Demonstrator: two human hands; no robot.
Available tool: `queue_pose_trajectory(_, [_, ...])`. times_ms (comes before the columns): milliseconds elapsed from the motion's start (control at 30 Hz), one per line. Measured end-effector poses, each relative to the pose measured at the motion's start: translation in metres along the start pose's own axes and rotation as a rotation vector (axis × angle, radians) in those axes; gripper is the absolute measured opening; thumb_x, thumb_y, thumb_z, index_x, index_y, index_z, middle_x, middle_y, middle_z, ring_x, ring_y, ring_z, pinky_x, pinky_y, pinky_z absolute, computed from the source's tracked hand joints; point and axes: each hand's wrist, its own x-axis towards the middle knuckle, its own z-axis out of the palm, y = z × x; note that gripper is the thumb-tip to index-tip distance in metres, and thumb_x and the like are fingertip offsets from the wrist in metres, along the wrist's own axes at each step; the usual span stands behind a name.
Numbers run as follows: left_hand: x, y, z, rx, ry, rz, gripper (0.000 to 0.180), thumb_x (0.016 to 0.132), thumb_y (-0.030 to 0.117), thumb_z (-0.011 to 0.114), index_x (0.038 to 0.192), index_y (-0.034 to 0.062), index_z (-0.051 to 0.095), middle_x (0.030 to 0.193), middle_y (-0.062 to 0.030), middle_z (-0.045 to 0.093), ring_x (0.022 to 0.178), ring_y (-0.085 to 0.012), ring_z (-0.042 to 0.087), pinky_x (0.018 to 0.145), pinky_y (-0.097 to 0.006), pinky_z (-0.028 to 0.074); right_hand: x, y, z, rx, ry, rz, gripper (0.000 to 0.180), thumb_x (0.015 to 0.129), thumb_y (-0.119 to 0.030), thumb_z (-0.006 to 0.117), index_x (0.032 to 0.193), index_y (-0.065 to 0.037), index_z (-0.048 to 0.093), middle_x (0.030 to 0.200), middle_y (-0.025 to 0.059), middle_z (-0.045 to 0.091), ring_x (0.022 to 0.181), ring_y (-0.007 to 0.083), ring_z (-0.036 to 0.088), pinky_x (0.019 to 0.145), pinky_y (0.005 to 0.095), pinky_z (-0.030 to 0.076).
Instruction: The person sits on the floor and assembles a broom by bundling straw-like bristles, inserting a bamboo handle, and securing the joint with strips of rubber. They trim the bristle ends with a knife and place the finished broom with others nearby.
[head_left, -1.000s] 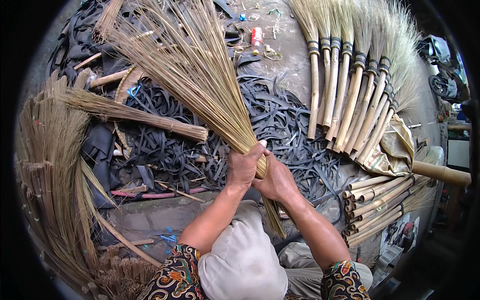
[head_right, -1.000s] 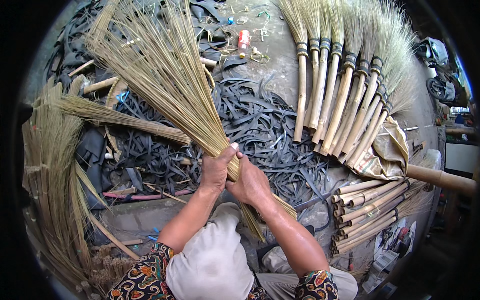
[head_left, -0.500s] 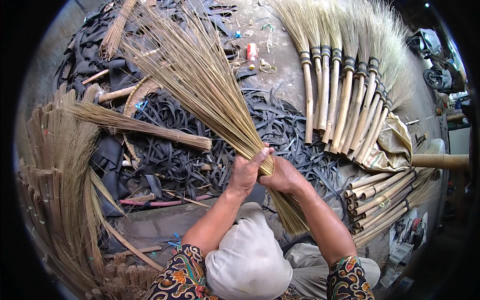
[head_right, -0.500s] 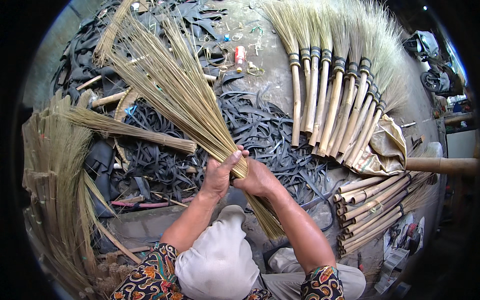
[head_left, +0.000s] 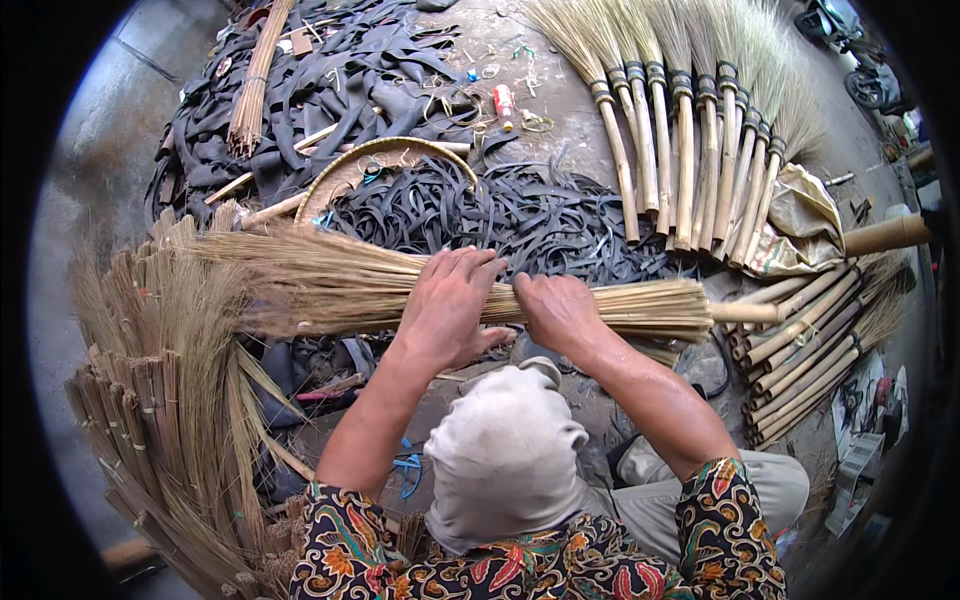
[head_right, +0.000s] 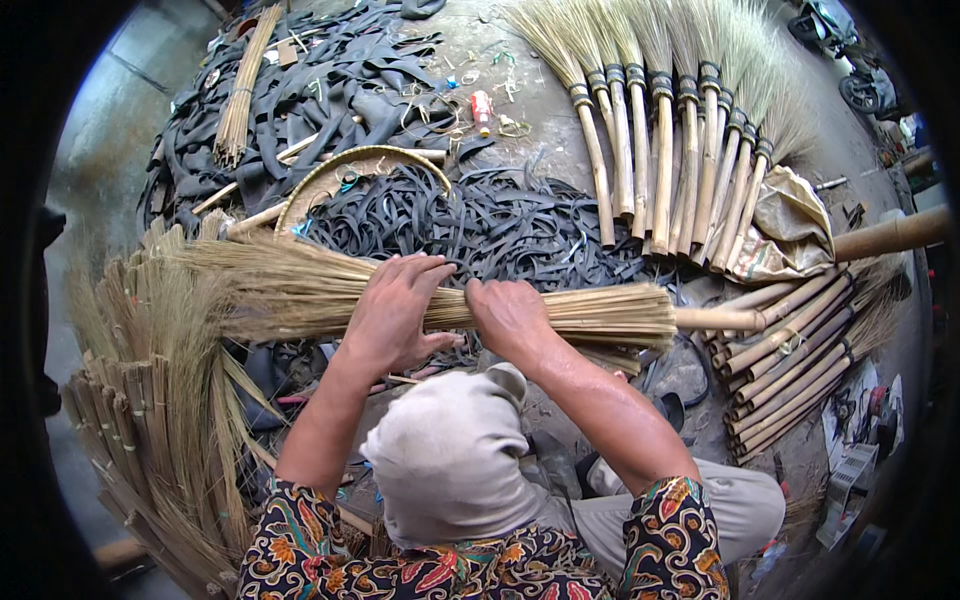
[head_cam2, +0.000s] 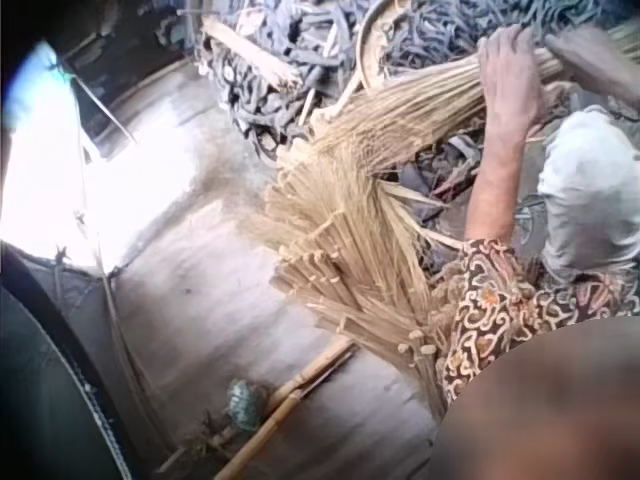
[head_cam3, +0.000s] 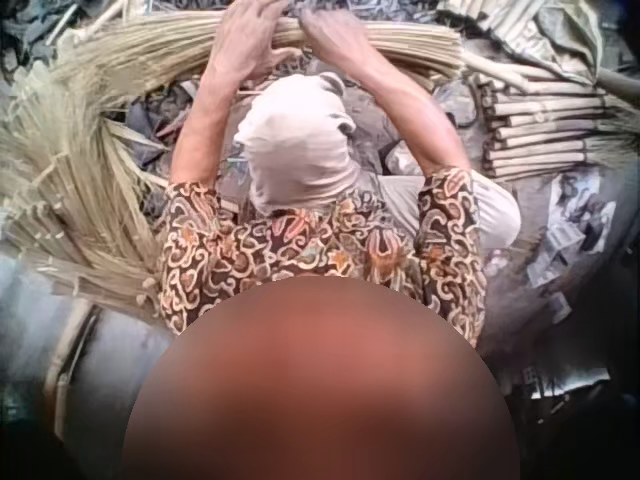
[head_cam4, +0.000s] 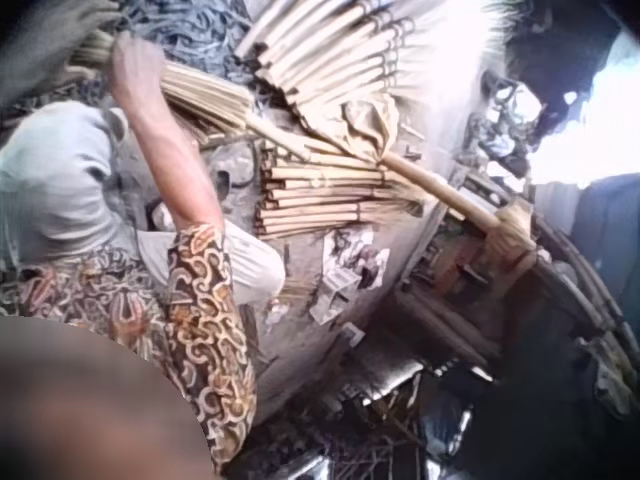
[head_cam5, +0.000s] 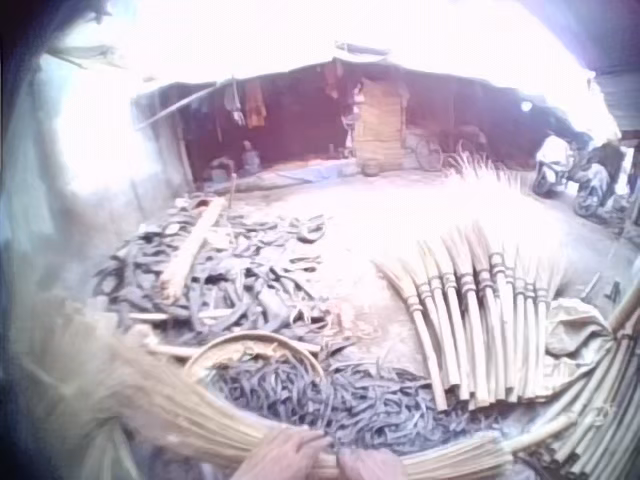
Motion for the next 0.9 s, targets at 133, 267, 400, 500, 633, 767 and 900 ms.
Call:
queue_pose_trajectory(133, [0.01, 0.006, 0.034, -0.004, -0.723, -0.187, 0.05, 0.073, 0.027, 0.088, 0.111, 0.0012, 0.067, 0.11, -0.0219, 0.076, 0.109, -0.0406, 0.073, 0.097, -0.052, 0.057, -0.017, 0.005, 0.027, -0.114, 0.151, -0.172, 0.013, 0.091, -0.014, 0.067, 0.1, -0.006, 0.066, 0.087, 0.0118, 0.076, 0.083, 0.0301, 0.077, 0.076, 0.0441, 0.057])
queue_pose_trajectory(267, [-0.004, 0.017, 0.077, -0.106, -0.722, -0.267, 0.055, 0.072, 0.027, 0.086, 0.116, 0.0002, 0.069, 0.106, -0.0267, 0.077, 0.104, -0.0461, 0.074, 0.091, -0.054, 0.059, -0.027, 0.017, 0.05, -0.149, 0.097, -0.127, 0.011, 0.095, -0.018, 0.063, 0.094, -0.009, 0.069, 0.09, 0.009, 0.077, 0.087, 0.026, 0.077, 0.079, 0.0402, 0.054])
queue_pose_trajectory(400, [-0.014, 0.017, 0.123, -0.212, -0.744, -0.293, 0.054, 0.072, 0.029, 0.086, 0.117, 0.0032, 0.072, 0.108, -0.0275, 0.077, 0.107, -0.0453, 0.074, 0.092, -0.052, 0.058, -0.044, 0.03, 0.074, -0.221, 0.128, -0.119, 0.013, 0.095, -0.019, 0.062, 0.091, -0.011, 0.071, 0.093, 0.0063, 0.077, 0.098, 0.0236, 0.076, 0.088, 0.0413, 0.052])
queue_pose_trajectory(500, [-0.024, 0.014, 0.159, -0.282, -0.862, -0.342, 0.053, 0.072, 0.029, 0.085, 0.117, 0.0028, 0.072, 0.107, -0.0276, 0.077, 0.107, -0.0452, 0.074, 0.092, -0.052, 0.058, -0.067, 0.048, 0.085, -0.225, 0.257, -0.104, 0.041, 0.095, -0.037, 0.07, 0.125, -0.01, 0.069, 0.129, 0.0101, 0.069, 0.13, 0.0256, 0.063, 0.117, 0.0534, 0.041])
queue_pose_trajectory(633, [-0.026, 0.017, 0.188, -0.323, -1.016, -0.401, 0.052, 0.073, 0.028, 0.085, 0.116, 0.0023, 0.072, 0.107, -0.0277, 0.077, 0.107, -0.0451, 0.074, 0.092, -0.052, 0.058, -0.107, 0.1, 0.077, 0.136, 0.613, 0.094, 0.048, 0.096, -0.035, 0.075, 0.136, -0.01, 0.065, 0.132, 0.0133, 0.066, 0.126, 0.0295, 0.062, 0.119, 0.0528, 0.042])
queue_pose_trajectory(767, [0.003, 0.016, 0.163, -0.245, -0.913, -0.455, 0.049, 0.074, 0.026, 0.084, 0.115, 0.0019, 0.072, 0.105, -0.0278, 0.077, 0.104, -0.0451, 0.074, 0.091, -0.052, 0.058, -0.153, 0.205, 0.071, 0.312, 0.506, 0.899, 0.032, 0.1, -0.029, 0.069, 0.124, -0.008, 0.071, 0.119, 0.0155, 0.071, 0.115, 0.0313, 0.067, 0.1, 0.0482, 0.054])
queue_pose_trajectory(900, [0.054, 0.007, 0.105, -0.044, -0.673, -0.465, 0.04, 0.078, 0.019, 0.081, 0.113, 0.0019, 0.071, 0.099, -0.0276, 0.076, 0.097, -0.0448, 0.075, 0.09, -0.052, 0.058, -0.184, 0.27, 0.108, 0.058, 0.366, 1.002, 0.027, 0.1, -0.025, 0.067, 0.122, -0.01, 0.075, 0.125, 0.0151, 0.071, 0.121, 0.0338, 0.066, 0.101, 0.0509, 0.052])
